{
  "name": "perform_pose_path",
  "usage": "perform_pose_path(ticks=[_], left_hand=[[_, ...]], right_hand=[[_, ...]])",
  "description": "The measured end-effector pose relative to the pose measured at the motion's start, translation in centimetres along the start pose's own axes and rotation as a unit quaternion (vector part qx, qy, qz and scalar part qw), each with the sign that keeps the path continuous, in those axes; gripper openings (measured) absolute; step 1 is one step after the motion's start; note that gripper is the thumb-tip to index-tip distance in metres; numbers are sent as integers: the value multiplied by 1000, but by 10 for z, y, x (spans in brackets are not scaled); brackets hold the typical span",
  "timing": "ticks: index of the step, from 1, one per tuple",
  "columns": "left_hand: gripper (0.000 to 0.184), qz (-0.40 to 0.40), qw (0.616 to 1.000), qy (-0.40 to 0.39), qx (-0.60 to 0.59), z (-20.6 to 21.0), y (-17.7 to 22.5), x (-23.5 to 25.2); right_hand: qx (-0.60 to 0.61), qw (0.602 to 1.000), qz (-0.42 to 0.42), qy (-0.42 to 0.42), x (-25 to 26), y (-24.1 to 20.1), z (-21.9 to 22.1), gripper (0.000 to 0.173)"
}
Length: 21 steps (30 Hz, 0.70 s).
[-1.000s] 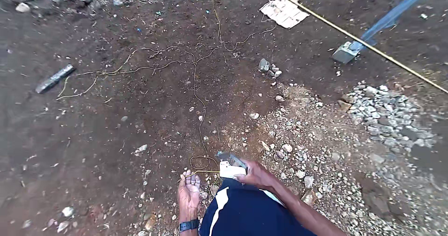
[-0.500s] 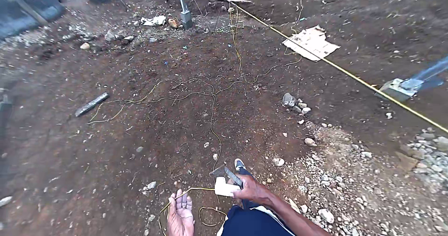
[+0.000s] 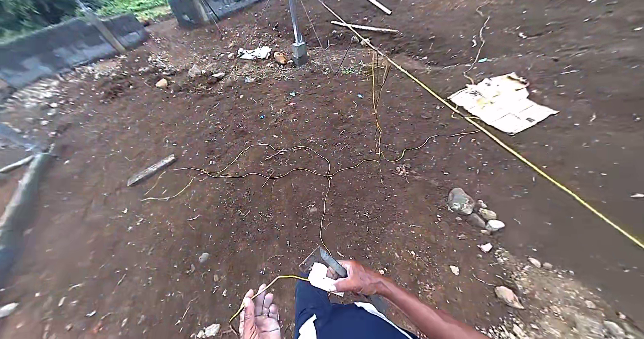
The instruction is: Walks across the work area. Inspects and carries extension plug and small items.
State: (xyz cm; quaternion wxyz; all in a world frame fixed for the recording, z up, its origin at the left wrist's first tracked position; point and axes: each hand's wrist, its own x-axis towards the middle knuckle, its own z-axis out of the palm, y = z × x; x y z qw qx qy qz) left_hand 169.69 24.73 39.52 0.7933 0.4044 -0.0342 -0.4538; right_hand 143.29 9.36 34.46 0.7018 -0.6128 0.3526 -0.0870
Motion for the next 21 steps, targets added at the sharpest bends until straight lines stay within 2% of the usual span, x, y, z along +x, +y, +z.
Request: perform_pose_path(ticks=[4, 7, 11, 14, 17, 21], left_hand=[[29, 2, 1000, 3, 4, 35, -11, 91], [29, 5, 999, -1, 39, 54, -20, 182], [30, 16, 992, 19, 124, 67, -32, 327], [32, 28, 983, 36, 178, 84, -29, 462], [33, 35, 978, 75, 193, 109, -17, 565], [33, 62, 975, 56, 206, 152, 14, 676]], right_hand=[[61, 998, 11, 23, 81, 0, -37, 47], [77, 992, 46, 84, 152, 0, -74, 56], [3, 979, 103, 177, 263, 6, -143, 50], [-20, 958, 147, 246, 351, 9, -205, 44], [-44, 919, 236, 313, 387, 8, -251, 43], [-101, 864, 355, 341, 398, -2, -291, 45]])
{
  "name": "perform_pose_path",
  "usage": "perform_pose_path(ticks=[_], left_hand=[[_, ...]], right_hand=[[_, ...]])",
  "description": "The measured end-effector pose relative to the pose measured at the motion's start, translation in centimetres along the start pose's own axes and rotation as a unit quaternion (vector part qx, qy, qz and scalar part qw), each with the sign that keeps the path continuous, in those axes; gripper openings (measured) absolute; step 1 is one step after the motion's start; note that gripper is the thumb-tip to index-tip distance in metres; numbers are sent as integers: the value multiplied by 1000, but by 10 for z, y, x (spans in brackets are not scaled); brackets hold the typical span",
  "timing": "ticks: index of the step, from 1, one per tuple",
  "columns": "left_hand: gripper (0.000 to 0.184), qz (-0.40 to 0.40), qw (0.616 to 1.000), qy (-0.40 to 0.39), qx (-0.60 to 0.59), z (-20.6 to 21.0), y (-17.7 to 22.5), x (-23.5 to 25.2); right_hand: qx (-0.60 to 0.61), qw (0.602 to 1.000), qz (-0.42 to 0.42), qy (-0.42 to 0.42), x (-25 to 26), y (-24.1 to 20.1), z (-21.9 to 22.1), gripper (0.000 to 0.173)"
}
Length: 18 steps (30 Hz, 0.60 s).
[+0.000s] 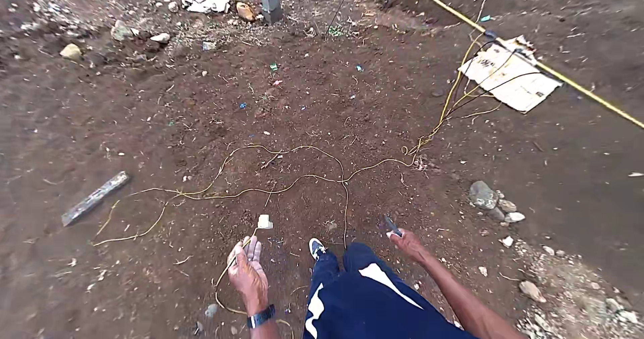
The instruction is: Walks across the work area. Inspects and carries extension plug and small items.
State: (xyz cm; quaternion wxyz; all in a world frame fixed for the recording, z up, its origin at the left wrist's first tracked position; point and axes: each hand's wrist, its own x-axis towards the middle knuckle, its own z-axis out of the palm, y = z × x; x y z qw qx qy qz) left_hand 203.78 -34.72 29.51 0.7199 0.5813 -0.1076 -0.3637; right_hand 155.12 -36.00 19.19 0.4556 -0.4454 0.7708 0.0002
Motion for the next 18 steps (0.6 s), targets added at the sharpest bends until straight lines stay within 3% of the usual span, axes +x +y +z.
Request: perform_pose_path(ticks=[6, 13, 18], left_hand=[[34, 11, 1000, 10, 2, 53, 7, 104], [33, -34, 997, 54, 35, 113, -14, 160], [33, -68, 993, 89, 47, 181, -39, 202]], right_hand=[[-47, 992, 113, -1, 29, -14, -7, 47], [-17, 975, 209, -74, 91, -53, 4, 57], [-31, 960, 240, -142, 161, -83, -17, 61]])
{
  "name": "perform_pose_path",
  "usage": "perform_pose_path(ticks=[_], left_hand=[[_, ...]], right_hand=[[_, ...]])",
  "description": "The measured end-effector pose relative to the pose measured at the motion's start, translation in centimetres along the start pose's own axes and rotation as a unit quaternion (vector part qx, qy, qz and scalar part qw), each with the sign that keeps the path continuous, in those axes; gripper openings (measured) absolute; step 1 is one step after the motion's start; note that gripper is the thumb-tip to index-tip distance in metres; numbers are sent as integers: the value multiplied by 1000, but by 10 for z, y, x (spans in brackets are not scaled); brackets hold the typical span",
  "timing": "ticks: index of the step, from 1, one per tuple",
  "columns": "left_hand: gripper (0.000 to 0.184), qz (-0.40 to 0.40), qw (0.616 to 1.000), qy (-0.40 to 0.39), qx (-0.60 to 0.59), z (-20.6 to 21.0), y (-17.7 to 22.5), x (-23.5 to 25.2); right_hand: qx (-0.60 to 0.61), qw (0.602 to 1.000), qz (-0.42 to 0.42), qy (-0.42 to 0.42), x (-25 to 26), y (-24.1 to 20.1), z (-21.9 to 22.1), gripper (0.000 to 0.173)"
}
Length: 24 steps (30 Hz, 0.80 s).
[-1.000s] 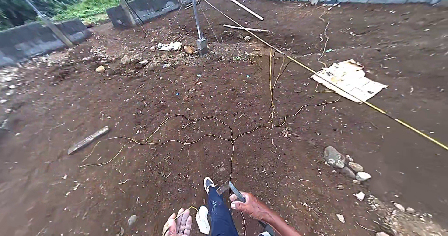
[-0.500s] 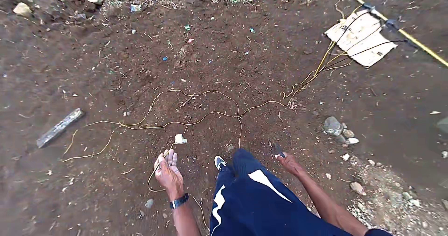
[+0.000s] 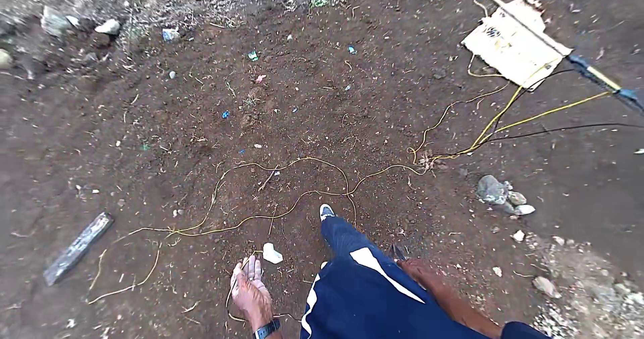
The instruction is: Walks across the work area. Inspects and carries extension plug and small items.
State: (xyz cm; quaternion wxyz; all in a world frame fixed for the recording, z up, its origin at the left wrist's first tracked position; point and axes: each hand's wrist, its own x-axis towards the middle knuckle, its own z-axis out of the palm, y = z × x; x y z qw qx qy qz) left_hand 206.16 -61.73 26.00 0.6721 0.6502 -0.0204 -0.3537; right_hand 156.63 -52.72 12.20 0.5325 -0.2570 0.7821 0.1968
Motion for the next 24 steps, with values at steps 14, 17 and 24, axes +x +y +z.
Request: perform_pose_path(ticks=[14, 17, 24], left_hand=[[34, -23, 994, -99, -50, 295, 33, 67], [33, -52, 988, -134, -58, 360, 30, 72], [33, -125, 973, -187, -55, 495, -39, 122]], right_hand=[[231, 968, -45, 89, 19, -195, -229, 51], [237, 963, -67, 112, 25, -228, -253, 52], [282, 948, -95, 109, 93, -352, -330, 42]])
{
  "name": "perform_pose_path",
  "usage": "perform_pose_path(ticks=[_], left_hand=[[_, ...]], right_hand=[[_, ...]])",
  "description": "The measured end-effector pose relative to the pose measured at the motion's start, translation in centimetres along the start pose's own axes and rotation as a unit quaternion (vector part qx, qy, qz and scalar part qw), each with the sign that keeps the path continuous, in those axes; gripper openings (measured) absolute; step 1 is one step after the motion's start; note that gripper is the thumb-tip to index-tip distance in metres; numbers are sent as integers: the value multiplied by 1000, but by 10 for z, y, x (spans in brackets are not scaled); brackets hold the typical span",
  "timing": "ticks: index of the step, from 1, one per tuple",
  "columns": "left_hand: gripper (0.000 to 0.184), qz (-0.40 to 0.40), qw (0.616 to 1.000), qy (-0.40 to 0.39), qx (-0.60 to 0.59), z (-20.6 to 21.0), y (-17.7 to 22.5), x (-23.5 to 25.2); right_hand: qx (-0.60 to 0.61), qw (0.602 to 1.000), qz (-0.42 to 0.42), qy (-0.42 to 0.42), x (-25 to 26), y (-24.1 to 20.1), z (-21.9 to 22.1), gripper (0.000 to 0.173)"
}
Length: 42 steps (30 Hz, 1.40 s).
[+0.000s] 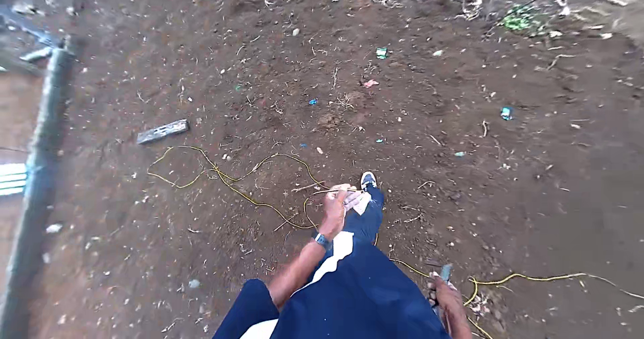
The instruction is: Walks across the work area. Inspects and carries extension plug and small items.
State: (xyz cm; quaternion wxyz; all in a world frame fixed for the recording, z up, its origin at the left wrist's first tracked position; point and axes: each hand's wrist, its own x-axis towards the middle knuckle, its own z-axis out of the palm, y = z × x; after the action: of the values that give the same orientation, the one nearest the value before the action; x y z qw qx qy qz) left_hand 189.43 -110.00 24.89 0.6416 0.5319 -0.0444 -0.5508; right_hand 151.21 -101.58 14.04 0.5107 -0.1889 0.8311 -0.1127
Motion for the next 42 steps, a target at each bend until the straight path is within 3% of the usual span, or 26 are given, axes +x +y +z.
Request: perform_pose_path(ticks=[4, 9, 14, 19, 26, 29, 32, 36, 39, 42], left_hand=[[35, -66, 997, 40, 5, 44, -42, 82], [38, -130, 989, 69, -8, 133, -55, 173], [43, -150, 986, 66, -12, 194, -73, 227], [45, -140, 984, 108, -21, 217, -124, 276], [42, -151, 970, 190, -26, 245, -246, 322], [40, -149, 961, 231, -43, 277, -298, 341], [37, -156, 950, 268, -46, 328, -354, 365], [38, -178, 944, 274, 55, 405, -414, 398], [38, -171, 943, 260, 118, 470, -440, 433], [37, -170, 952, 221, 129, 561, -450, 481]], right_hand=[[-18, 1000, 9, -15, 96, -119, 9, 42], [-118, 993, 7, -24, 168, -293, -16, 43], [-160, 984, -67, 37, 230, -381, -45, 46], [-239, 963, -70, 99, 297, -419, -59, 47], [-387, 915, -86, 78, 433, -427, -56, 53], [-467, 874, -114, 65, 507, -426, -63, 50], [-526, 835, -155, 40, 576, -440, -105, 38], [-453, 871, -180, 67, 639, -445, -169, 36], [-390, 909, -140, 37, 680, -464, -204, 36], [-318, 944, -90, 0, 716, -484, -241, 39]])
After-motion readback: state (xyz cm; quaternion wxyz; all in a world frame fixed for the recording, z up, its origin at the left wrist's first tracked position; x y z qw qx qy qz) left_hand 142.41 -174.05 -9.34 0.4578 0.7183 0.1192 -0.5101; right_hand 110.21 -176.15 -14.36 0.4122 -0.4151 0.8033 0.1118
